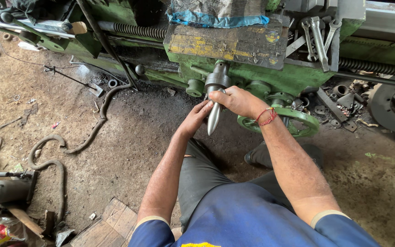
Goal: The person adjusts a metal lathe center on a lathe machine by hand and with a small rod tool.
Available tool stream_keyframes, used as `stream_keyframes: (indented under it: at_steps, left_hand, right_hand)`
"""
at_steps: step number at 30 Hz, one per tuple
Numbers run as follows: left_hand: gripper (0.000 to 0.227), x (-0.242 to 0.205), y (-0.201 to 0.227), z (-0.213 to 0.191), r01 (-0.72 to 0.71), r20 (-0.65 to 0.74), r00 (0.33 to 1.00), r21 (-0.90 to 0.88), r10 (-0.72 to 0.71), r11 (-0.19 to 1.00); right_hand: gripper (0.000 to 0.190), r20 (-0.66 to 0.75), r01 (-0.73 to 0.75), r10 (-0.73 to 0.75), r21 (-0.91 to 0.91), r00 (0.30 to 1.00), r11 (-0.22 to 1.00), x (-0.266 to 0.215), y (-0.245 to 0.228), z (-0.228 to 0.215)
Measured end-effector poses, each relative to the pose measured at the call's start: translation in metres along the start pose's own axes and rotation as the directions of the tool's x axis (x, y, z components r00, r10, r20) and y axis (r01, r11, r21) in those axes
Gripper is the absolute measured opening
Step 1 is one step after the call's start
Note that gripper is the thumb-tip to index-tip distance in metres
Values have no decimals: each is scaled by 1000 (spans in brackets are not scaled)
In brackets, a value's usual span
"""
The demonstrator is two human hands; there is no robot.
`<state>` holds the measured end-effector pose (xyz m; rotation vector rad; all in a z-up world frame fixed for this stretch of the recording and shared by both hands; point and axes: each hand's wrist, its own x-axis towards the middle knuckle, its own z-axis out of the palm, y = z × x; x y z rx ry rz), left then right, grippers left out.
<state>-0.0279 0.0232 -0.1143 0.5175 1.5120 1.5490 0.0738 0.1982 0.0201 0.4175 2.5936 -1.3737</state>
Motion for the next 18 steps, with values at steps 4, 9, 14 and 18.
stream_keyframes:
  at_steps: [4, 9, 14, 18]
  left_hand:
    - [67, -2, 3, 1, -20, 3, 1000, 20, 20, 1000]
    - [66, -3, 7, 2, 1, -4, 1000, 32, -1, 999]
    - [64, -7, 12, 1, -34, 6, 999, 84, 33, 996]
    - [63, -8, 15, 2, -45, 17, 999, 81, 44, 996]
  right_hand:
    - [76, 2, 23, -23, 27, 1000, 999, 1, 4, 1]
    - [76, 13, 53, -54, 79, 998, 995, 1, 7, 1]
    - [75, 19, 52, -53, 74, 998, 996, -1, 6, -1]
    - [73, 27, 72, -75, 114, 997, 991, -3, 6, -1]
